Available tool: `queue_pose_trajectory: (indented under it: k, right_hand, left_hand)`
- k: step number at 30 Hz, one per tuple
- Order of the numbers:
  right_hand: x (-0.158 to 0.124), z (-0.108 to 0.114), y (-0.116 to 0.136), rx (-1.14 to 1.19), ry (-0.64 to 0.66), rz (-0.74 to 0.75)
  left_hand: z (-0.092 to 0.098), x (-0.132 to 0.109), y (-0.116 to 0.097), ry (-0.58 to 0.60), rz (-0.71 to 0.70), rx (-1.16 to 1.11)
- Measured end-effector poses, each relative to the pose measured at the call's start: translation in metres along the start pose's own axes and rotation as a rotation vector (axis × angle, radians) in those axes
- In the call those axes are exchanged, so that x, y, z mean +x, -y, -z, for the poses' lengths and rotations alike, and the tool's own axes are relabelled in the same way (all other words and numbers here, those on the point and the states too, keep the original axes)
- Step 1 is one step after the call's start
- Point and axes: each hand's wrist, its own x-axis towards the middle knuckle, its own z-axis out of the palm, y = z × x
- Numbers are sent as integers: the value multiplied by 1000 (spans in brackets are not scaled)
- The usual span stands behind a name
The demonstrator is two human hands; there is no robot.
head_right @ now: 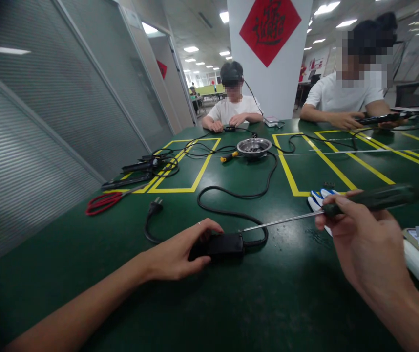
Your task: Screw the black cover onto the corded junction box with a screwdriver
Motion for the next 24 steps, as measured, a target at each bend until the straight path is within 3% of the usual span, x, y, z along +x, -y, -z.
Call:
queue_pose_trajectory:
  k: [8,24]
  right_hand:
    - [-43,-12,-26,56,180,-373]
    - [-35,-7,-31,70,165,-367]
  left_hand:
    - [7,9,13,-199,-99,-200]
    - [7,8,7,-159,-130,-189]
